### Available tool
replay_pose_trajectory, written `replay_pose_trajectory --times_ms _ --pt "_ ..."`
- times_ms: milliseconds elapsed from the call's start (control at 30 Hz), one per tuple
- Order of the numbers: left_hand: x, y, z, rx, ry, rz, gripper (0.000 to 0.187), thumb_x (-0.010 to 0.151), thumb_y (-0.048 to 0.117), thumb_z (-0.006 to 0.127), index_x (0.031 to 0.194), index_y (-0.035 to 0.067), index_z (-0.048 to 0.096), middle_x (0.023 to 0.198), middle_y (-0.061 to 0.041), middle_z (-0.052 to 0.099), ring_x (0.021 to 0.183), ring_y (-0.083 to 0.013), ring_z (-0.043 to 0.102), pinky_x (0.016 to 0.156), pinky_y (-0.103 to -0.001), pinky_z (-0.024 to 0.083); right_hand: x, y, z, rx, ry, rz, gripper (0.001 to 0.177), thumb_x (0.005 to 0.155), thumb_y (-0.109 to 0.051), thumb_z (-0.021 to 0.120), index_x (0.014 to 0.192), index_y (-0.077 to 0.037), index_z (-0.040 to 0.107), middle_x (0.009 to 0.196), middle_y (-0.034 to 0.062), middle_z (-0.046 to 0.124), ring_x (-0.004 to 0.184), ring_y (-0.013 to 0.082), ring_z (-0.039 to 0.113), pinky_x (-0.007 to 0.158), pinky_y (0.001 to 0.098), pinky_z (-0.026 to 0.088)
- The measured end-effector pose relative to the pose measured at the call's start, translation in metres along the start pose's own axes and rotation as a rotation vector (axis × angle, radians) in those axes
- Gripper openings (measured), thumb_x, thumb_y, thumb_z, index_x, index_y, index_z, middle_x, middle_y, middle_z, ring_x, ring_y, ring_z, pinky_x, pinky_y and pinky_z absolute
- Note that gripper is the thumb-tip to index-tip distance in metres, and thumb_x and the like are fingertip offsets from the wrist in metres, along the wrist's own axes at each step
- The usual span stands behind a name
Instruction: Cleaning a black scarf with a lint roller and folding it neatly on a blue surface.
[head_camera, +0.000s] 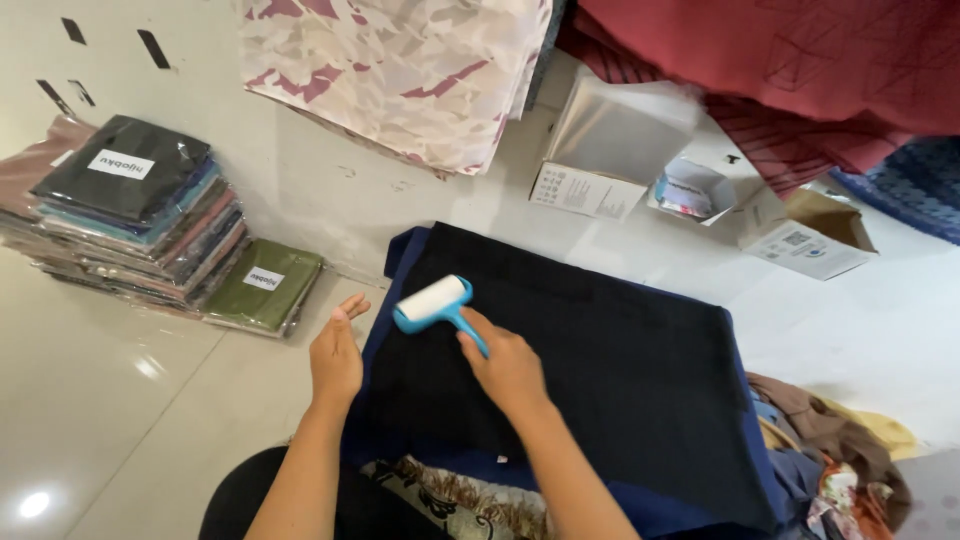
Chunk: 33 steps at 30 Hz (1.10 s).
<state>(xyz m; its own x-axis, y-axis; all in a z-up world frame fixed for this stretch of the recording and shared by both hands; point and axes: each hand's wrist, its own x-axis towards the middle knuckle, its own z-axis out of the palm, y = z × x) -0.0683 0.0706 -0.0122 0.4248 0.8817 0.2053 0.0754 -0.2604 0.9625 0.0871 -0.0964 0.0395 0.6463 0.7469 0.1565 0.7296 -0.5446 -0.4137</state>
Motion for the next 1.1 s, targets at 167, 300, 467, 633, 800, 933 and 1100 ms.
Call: replay_pose_trajectory --times_ms 167,300,467,633,800,933,1100 --pt "-0.004 0.020 0.008 0.112 0.035 0.354 0.034 0.104 0.019 0.047 0.121 -0.001 0.068 0.117 -0.013 0.074 0.106 -0.0285 0.068 0.095 -0.037 0.050 -0.094 0.009 -0.062 -0.038 0.144 -0.064 0.038 0.089 -0.029 0.070 0.127 -0.025 0.071 0.098 0.0039 0.079 0.071 0.0221 0.077 0.059 0.0356 0.059" --pt "-0.012 0.019 0.048 0.480 -0.029 0.642 0.038 0.095 0.024 0.064 0.129 0.009 0.065 0.132 -0.008 0.068 0.132 -0.0350 0.057 0.111 -0.051 0.039 -0.173 0.076 -0.076 -0.025 0.015 0.090 0.042 0.085 -0.032 0.072 0.126 -0.029 0.072 0.100 0.0012 0.086 0.066 0.0120 0.088 0.061 0.0265 0.070" --pt "-0.009 -0.032 0.087 0.716 -0.117 0.624 0.056 0.100 0.043 0.049 0.144 0.009 0.055 0.152 -0.008 0.053 0.144 -0.0337 0.044 0.115 -0.050 0.033 -0.178 0.102 -0.061 -0.233 0.089 0.253 0.042 0.086 -0.047 0.068 0.127 -0.034 0.067 0.070 0.0015 0.080 0.049 0.0138 0.076 0.051 0.0266 0.062" --pt "-0.011 -0.044 0.093 0.850 -0.080 0.590 0.063 0.097 0.048 0.050 0.146 0.008 0.052 0.156 -0.012 0.049 0.146 -0.0316 0.043 0.117 -0.047 0.034 -0.079 0.038 -0.054 -0.303 0.194 0.322 0.036 0.092 -0.036 0.065 0.127 -0.030 0.067 0.066 0.0031 0.072 0.050 0.0217 0.069 0.046 0.0357 0.052" --pt "-0.010 -0.038 0.090 0.896 -0.142 0.534 0.065 0.098 0.051 0.047 0.148 0.010 0.050 0.158 -0.010 0.047 0.148 -0.0299 0.039 0.118 -0.045 0.030 0.048 0.036 -0.011 -0.271 0.256 0.253 0.036 0.100 -0.037 0.055 0.133 -0.024 0.057 0.081 0.0144 0.073 0.067 0.0375 0.072 0.060 0.0504 0.057" --pt "-0.009 -0.038 0.089 0.892 -0.108 0.584 0.064 0.097 0.052 0.047 0.147 0.011 0.052 0.157 -0.010 0.048 0.147 -0.0302 0.041 0.118 -0.045 0.032 0.091 0.024 -0.011 -0.245 0.190 0.271 0.037 0.102 -0.031 0.053 0.135 -0.017 0.056 0.084 0.0178 0.075 0.070 0.0390 0.074 0.065 0.0494 0.059" --pt "-0.008 -0.041 0.089 0.956 -0.078 0.595 0.067 0.095 0.054 0.047 0.148 0.013 0.053 0.155 -0.009 0.052 0.146 -0.0281 0.045 0.117 -0.044 0.034 0.028 0.034 -0.025 -0.319 0.235 0.194 0.036 0.100 -0.035 0.056 0.133 -0.020 0.058 0.072 0.0139 0.073 0.058 0.0378 0.072 0.052 0.0501 0.057"
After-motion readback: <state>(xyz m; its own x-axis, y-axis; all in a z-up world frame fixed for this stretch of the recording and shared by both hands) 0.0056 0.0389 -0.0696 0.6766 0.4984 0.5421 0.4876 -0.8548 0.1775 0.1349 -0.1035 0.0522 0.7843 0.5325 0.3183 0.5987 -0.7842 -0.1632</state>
